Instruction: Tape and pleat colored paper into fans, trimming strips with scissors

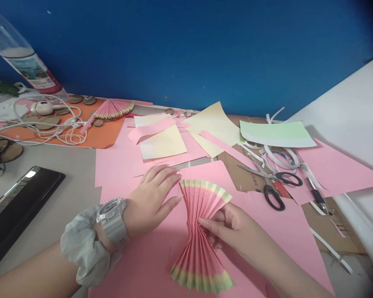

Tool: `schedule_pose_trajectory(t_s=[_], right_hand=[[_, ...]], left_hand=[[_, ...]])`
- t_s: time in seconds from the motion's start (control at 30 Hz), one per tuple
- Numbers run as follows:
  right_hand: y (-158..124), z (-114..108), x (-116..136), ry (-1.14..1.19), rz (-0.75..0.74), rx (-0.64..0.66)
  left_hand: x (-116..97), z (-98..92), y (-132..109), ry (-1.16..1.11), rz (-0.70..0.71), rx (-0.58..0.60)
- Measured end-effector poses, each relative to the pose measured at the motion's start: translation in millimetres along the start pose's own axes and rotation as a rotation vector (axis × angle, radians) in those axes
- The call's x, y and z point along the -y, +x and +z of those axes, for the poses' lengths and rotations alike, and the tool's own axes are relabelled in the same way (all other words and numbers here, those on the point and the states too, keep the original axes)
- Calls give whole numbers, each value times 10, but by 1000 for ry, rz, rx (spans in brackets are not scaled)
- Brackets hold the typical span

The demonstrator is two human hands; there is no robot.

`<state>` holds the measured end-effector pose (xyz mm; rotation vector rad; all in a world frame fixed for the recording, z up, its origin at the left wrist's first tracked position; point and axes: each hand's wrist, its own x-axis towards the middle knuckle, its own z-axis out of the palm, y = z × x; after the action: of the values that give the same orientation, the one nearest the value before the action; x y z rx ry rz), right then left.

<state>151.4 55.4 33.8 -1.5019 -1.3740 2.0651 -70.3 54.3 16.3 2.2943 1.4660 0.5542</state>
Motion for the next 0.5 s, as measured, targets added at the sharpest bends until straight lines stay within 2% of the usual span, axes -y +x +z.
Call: schedule_pose_trajectory(t_s=[0.27, 0.5], right_hand=[[-33, 41, 103, -71, 26, -9], [-13, 21, 67, -147, 28, -23]], left_hand=[[2, -20, 2, -59, -33, 1], [13, -13, 22, -81, -66, -120]])
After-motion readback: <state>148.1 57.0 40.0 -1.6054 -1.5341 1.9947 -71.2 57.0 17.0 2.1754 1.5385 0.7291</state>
